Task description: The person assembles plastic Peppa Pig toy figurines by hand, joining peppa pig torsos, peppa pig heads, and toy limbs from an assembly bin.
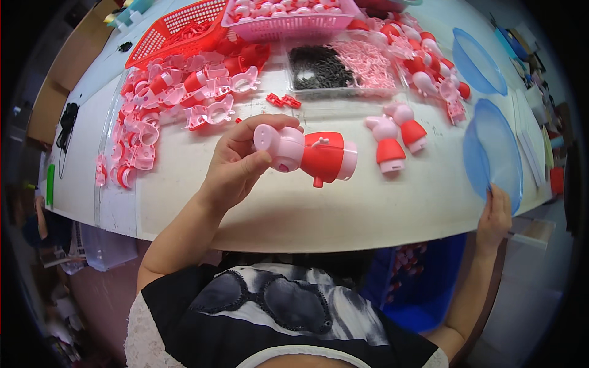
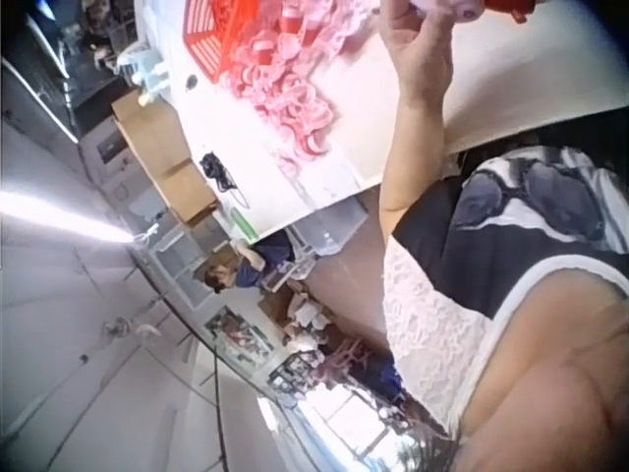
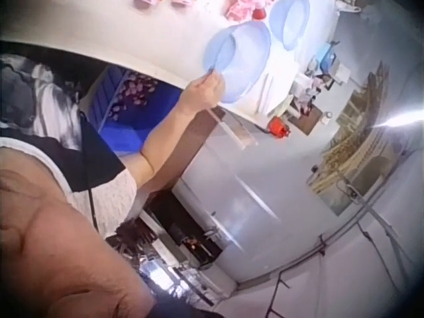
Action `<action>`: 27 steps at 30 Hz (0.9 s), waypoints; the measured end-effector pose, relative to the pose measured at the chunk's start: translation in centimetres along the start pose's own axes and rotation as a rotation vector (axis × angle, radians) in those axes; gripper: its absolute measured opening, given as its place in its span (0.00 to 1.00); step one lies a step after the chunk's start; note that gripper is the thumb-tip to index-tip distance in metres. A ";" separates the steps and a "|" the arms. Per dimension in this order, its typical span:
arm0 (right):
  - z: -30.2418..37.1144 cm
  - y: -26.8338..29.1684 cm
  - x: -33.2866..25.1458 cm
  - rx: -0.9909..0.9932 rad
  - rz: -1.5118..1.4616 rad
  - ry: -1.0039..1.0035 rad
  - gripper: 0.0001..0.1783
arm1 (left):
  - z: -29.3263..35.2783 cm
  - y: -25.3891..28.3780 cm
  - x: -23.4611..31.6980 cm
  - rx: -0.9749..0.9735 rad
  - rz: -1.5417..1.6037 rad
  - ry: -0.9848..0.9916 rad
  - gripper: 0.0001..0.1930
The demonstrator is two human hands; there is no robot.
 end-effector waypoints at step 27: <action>-11.6 1.8 -32.4 -0.213 -1.232 0.359 0.31 | 4.3 2.3 9.2 -0.012 -0.127 -0.318 0.47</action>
Point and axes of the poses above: each hand's wrist, its own z-axis away from the middle knuckle, its own y-axis out of the back of the hand, x = y × z, the point moved 8 cm from there along -z, towards the middle knuckle, and after that the axes turned 4 degrees about z, right-handed, at the moved point
